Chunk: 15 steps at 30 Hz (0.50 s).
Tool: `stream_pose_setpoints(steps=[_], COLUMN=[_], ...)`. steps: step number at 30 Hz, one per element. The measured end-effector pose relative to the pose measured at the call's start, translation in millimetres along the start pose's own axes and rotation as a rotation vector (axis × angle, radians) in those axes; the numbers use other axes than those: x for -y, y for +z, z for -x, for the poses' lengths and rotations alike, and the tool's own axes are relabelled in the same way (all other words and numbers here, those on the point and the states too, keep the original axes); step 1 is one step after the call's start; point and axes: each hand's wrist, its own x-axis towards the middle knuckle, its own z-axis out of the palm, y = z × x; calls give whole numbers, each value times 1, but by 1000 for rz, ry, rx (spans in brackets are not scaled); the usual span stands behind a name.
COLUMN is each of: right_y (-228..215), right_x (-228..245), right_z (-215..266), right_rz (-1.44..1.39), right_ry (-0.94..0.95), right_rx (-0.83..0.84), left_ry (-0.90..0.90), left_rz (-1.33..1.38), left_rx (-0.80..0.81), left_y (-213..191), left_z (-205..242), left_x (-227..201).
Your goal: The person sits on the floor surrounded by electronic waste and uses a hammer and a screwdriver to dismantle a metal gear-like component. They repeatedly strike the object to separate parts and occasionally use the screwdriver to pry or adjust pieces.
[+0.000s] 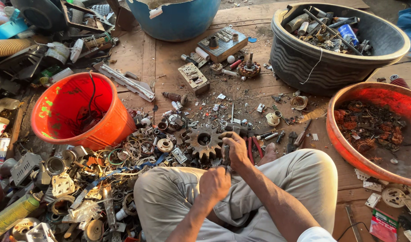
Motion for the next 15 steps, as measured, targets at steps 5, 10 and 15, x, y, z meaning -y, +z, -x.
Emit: stream_pose_setpoints(steps=[5, 10, 15], right_y=[-68, -48, 15], right_x=[47, 112, 101], right_z=[-52, -45, 19], right_rz=[-395, -39, 519], right_ry=[-145, -269, 96], right_rx=[-285, -313, -20], left_ry=[-19, -237, -667], left_rz=[669, 1153, 1940], left_rx=[97, 70, -180], left_y=[55, 35, -34], left_z=[36, 36, -20], left_x=[26, 74, 60])
